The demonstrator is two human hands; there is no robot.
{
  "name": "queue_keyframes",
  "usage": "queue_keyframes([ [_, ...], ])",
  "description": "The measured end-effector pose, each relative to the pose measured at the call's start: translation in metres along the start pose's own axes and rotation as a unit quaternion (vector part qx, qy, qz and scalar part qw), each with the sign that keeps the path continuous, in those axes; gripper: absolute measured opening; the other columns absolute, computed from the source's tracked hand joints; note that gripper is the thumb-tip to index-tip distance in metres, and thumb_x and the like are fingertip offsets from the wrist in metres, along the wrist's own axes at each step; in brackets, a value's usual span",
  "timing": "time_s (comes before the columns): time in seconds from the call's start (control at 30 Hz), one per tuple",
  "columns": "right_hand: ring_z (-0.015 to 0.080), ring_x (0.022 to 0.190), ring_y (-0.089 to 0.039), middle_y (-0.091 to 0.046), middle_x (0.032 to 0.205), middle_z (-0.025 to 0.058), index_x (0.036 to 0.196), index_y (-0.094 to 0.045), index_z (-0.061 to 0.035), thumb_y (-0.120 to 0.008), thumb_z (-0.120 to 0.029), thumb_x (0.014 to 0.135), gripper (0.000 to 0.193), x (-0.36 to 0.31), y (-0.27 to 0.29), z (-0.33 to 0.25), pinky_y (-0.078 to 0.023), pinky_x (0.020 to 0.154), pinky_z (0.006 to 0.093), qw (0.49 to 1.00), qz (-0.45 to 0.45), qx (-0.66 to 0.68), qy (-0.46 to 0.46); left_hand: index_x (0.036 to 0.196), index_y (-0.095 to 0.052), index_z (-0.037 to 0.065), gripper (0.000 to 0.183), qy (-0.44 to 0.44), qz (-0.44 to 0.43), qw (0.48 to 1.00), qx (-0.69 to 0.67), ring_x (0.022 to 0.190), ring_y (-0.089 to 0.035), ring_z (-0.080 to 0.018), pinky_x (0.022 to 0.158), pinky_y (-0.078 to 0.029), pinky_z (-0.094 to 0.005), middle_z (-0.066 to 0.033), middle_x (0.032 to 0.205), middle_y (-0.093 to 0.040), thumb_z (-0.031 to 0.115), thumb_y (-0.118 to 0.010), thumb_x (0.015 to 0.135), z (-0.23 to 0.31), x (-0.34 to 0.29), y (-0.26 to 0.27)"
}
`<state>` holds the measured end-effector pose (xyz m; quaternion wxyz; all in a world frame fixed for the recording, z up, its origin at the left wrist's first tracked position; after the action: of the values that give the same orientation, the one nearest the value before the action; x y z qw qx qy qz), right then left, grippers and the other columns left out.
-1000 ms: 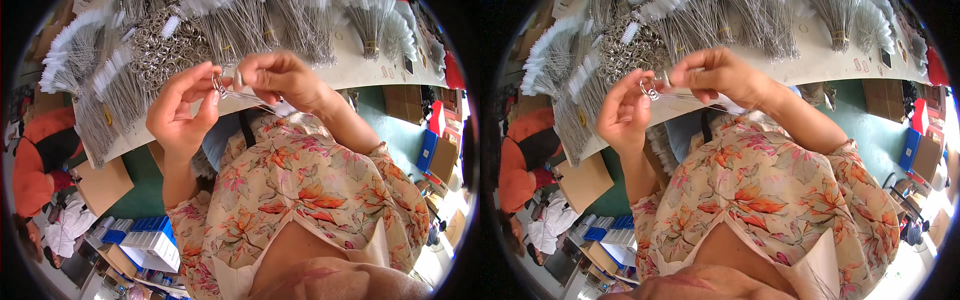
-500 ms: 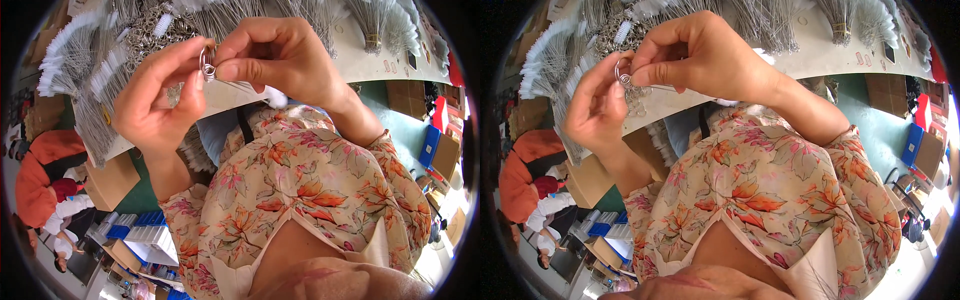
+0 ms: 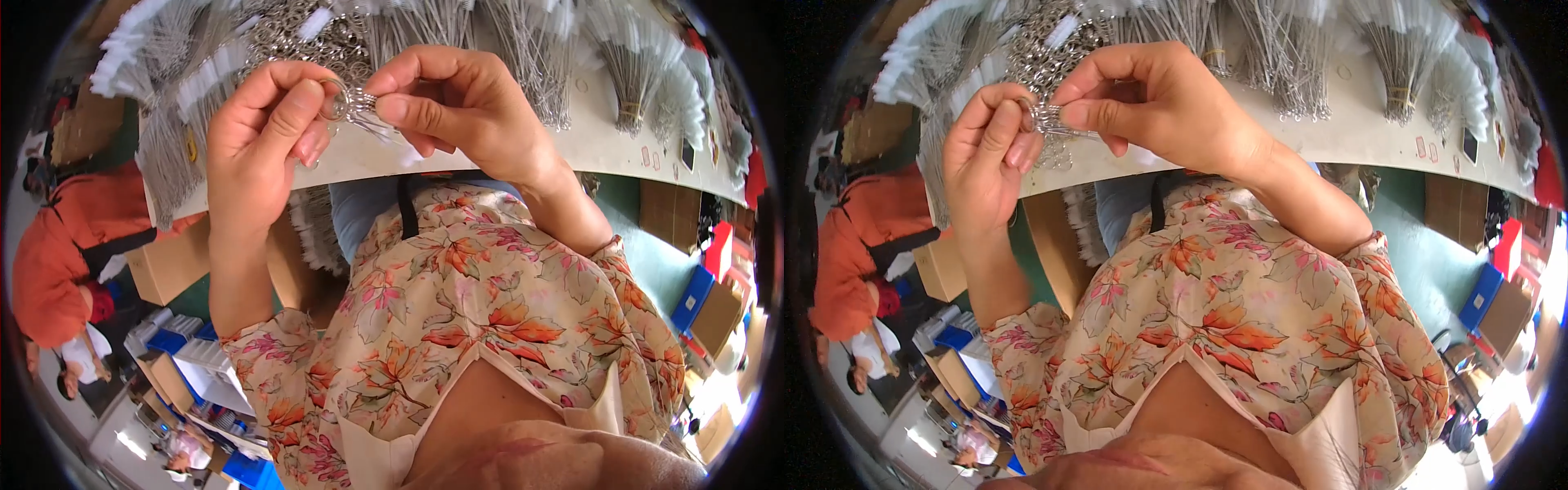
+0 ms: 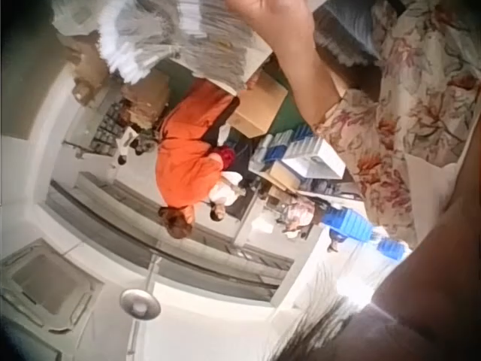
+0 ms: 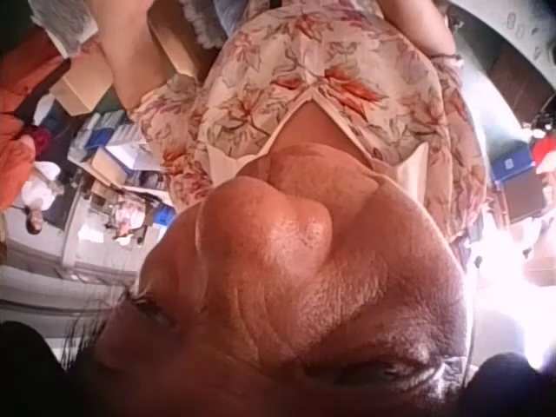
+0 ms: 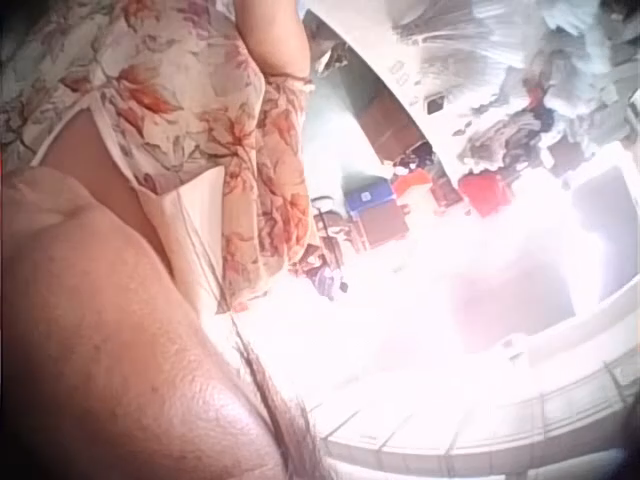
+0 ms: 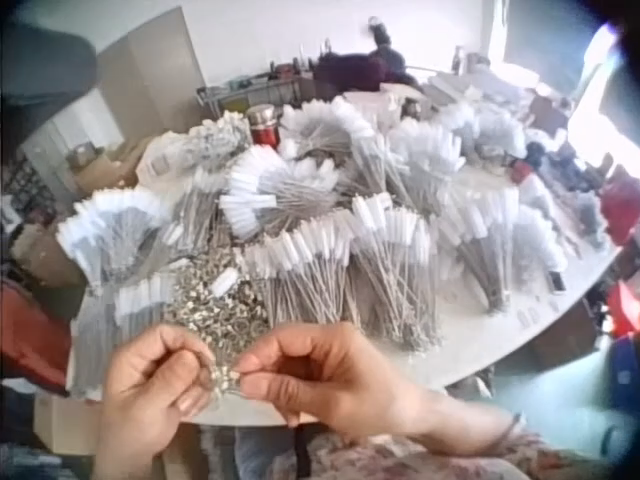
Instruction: Assembling white cleaning brushes onto metal rings at an assembly station.
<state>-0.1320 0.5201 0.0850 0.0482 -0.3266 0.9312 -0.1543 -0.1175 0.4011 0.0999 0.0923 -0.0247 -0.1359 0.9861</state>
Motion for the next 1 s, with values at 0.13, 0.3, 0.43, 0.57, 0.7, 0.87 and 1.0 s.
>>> queue_keyframes([
  [0.13,0.0054,0.057,-0.049,-0.061,0.074,0.0007,0.094,-0.064,0.0002,-0.064,-0.01,0.085,0.014,0.013,-0.012,0.007,-0.041,0.052,0.02,0.999,-0.041,-0.004,-0.003,0.101,-0.057,-0.001,0.016,-0.144,0.006,0.859,0.491,0.056,-0.043,-0.0046,0.051,-0.035,-0.0193,-0.002,0.077,-0.057,0.009,-0.054,0.09,0.042,-0.018,-0.013],
  [0.3,0.0053,0.057,-0.05,-0.061,0.074,0.0007,0.094,-0.064,-0.0002,-0.064,-0.01,0.085,0.014,0.019,-0.04,0.012,-0.042,0.053,0.0199,0.995,-0.099,0.022,-0.015,0.102,-0.06,0.004,0.015,0.042,0.066,0.996,0.036,0.053,-0.045,-0.0036,0.048,-0.036,-0.0174,-0.0026,0.072,-0.058,0.013,-0.051,0.092,0.008,-0.035,0.029],
  [0.43,0.0053,0.058,-0.052,-0.061,0.074,0.0009,0.093,-0.064,-0.0002,-0.064,-0.011,0.085,0.014,0.027,-0.048,0.022,-0.043,0.054,0.0195,0.993,-0.118,-0.004,-0.018,0.099,-0.06,-0.004,0.018,-0.019,0.1,0.92,0.378,0.064,-0.054,-0.0057,0.056,-0.043,-0.0185,-0.0051,0.08,-0.062,0.011,-0.052,0.091,0.033,-0.05,0.023],
  [0.57,0.0063,0.062,-0.056,-0.061,0.074,0.0019,0.092,-0.064,-0.0005,-0.064,-0.009,0.084,0.012,0.029,-0.071,0.024,-0.046,0.056,0.02,0.99,-0.133,0.032,0.024,0.094,-0.061,-0.004,0.016,-0.155,0.15,0.969,0.124,0.093,-0.06,-0.0183,0.086,-0.045,-0.0306,-0.0137,0.095,-0.065,0.009,-0.052,0.091,0.034,-0.066,0.048],
  [0.7,0.0089,0.068,-0.06,-0.062,0.081,0.0049,0.089,-0.064,0.0003,-0.067,-0.007,0.081,0.011,0.038,-0.089,0.036,-0.049,0.061,0.0222,0.986,-0.086,0.011,0.145,0.093,-0.062,-0.003,0.017,-0.198,0.201,0.959,-0.027,0.089,-0.061,-0.0214,0.085,-0.048,-0.0333,-0.0146,0.094,-0.064,0.009,-0.05,0.091,0.026,-0.08,0.065],
  [0.87,0.0119,0.075,-0.063,-0.063,0.081,0.0058,0.086,-0.065,-0.0008,-0.07,-0.011,0.079,0.013,0.053,-0.112,0.064,-0.05,0.068,0.0249,0.968,-0.139,-0.139,0.154,0.098,-0.061,-0.004,0.02,-0.215,0.265,0.935,0.092,0.091,-0.06,-0.0214,0.085,-0.047,-0.033,-0.0168,0.101,-0.063,0.007,-0.046,0.092,0.032,-0.118,0.106],
  [1.0,0.0117,0.072,-0.061,-0.064,0.077,0.0053,0.087,-0.066,-0.0009,-0.067,-0.015,0.081,0.015,0.049,-0.088,0.105,-0.049,0.066,0.0251,0.949,-0.137,-0.26,0.114,0.094,-0.061,-0.006,0.019,-0.078,0.307,0.923,0.22,0.079,-0.062,-0.0151,0.069,-0.049,-0.0249,-0.0118,0.095,-0.064,0.008,-0.049,0.092,0.017,-0.151,0.123],
])
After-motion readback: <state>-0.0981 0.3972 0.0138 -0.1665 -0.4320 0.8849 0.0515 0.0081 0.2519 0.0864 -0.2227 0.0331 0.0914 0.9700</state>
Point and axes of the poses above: each hand's wrist, its own x-axis towards the middle knuckle, its own y-axis out of the back of the hand, z = x × y, the point moved 10 cm from there along x, towards the middle knuckle
